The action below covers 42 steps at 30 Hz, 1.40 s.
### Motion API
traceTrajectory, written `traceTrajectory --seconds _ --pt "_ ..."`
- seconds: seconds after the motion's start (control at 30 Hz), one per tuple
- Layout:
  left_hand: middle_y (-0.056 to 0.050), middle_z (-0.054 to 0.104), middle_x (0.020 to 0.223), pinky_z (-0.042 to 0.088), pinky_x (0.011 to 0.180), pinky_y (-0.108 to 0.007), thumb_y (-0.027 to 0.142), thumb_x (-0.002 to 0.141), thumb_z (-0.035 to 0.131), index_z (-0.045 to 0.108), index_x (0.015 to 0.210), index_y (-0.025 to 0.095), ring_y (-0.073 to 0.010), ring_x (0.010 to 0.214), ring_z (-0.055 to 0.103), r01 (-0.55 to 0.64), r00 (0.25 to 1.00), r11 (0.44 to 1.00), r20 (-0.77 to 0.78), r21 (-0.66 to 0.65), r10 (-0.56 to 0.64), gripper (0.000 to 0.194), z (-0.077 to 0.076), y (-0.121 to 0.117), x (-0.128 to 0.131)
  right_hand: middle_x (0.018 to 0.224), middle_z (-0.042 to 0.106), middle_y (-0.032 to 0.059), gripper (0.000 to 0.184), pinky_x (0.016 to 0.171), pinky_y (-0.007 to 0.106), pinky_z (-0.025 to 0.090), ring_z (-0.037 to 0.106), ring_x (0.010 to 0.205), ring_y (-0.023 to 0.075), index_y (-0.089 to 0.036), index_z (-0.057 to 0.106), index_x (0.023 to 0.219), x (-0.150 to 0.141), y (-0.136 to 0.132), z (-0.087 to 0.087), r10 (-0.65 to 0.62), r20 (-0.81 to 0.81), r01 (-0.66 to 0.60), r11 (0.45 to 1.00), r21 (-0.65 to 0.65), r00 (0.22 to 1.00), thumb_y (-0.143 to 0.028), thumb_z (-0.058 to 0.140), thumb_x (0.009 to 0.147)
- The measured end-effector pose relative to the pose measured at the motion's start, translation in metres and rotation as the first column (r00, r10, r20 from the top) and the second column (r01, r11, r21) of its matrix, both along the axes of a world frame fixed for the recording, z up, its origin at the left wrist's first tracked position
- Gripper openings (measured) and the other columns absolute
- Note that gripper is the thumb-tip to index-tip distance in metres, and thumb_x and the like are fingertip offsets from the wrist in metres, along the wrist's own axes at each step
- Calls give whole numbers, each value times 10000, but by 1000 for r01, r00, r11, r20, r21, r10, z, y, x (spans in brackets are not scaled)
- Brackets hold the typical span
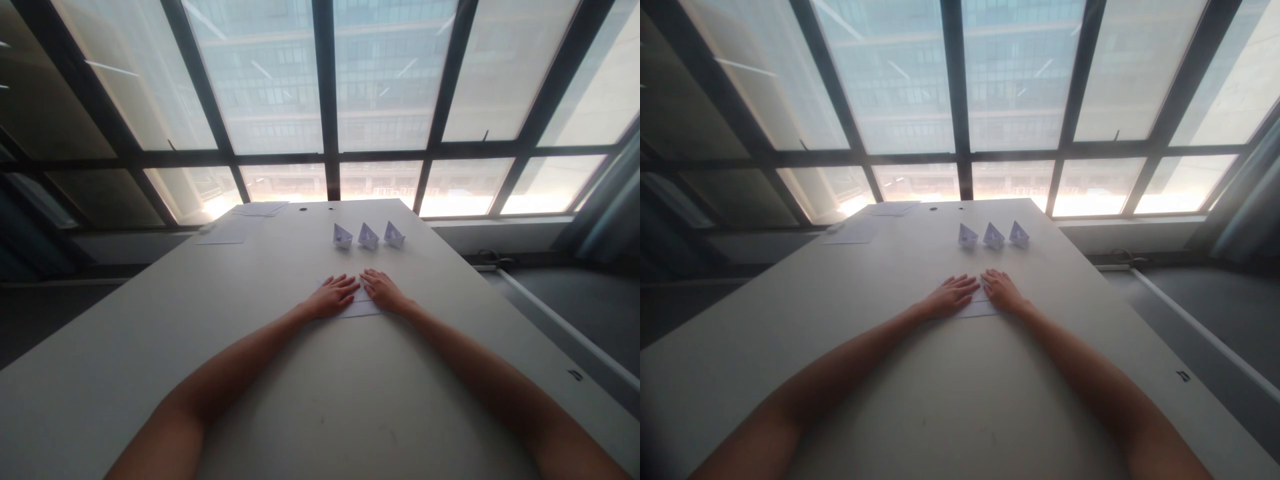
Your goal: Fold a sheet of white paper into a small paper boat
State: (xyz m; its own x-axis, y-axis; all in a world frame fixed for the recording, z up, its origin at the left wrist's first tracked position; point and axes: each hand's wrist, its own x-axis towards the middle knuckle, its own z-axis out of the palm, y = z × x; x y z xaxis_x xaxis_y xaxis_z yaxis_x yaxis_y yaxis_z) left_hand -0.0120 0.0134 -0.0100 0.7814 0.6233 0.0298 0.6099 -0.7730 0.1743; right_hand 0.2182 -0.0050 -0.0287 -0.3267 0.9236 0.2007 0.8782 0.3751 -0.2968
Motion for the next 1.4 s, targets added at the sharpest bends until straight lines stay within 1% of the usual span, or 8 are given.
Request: traceTrajectory --seconds 0.13,0.23,0.53,0.73,0.87,1.07,1.2,1.4 --pt "13 251 1619 146 1212 -511 483 1034 315 309 1535 369 -256 1500 208 23 1000 1000 16 9 -23 514 2 -2 0 1552 391 159 595 1197 470 196 314 1453 286 -175 474 1462 0 -4 4 39 21 -39 999 16 999 -501 475 963" --pt "19 261 1615 145 1214 -503 474 1033 330 345 1521 373 -264 1498 214 37 999 999 21 12 -37 499 4 -4 0 1553 384 168 633 1193 480 203 318 1449 299 -178 477 1457 0 -6 5 50 29 -51 999 13 998 -546 501 943" --pt "29 235 1622 139 1213 -515 485 1034 302 291 1541 380 -265 1506 186 57 998 998 5 10 -57 517 1 -1 -1 1546 411 128 476 1190 470 213 326 1448 262 -208 497 1445 -1 1 -1 11 10 -12 1000 11 1000 -354 412 1000" --pt "23 238 1623 131 1212 -520 501 1036 276 288 1543 367 -263 1507 181 49 999 999 -6 2 -49 525 2 -1 -1 1544 419 116 473 1194 435 210 334 1447 234 -195 499 1446 -1 1 -1 -7 -8 7 1000 3 1000 -239 370 993" --pt "27 234 1623 129 1215 -508 497 1036 291 295 1540 373 -256 1506 186 53 999 999 2 5 -53 520 3 -2 -1 1550 402 136 494 1196 451 200 320 1452 259 -184 483 1457 0 -2 2 18 16 -18 1000 9 1000 -347 407 996" --pt "26 297 1601 123 1218 -512 475 1031 340 324 1532 353 -247 1508 180 116 993 993 34 -6 -115 515 4 -4 -1 1584 326 167 722 1196 484 172 260 1475 315 -192 412 1507 1 -8 7 71 45 -71 997 -18 996 -614 493 926" --pt "17 326 1589 93 1226 -495 450 1028 369 305 1540 340 -219 1508 185 164 985 985 52 -42 -162 527 5 -4 -1 1587 323 161 728 1197 481 164 256 1477 309 -197 405 1512 2 -6 7 67 32 -66 997 -30 997 -613 505 922" --pt "-13 284 1608 93 1229 -466 441 1025 372 307 1540 321 -199 1501 211 165 986 986 47 -41 -163 532 6 -4 -1 1557 389 143 567 1185 486 205 308 1457 289 -213 466 1475 3 2 0 42 -14 -42 999 -4 999 -512 434 993"
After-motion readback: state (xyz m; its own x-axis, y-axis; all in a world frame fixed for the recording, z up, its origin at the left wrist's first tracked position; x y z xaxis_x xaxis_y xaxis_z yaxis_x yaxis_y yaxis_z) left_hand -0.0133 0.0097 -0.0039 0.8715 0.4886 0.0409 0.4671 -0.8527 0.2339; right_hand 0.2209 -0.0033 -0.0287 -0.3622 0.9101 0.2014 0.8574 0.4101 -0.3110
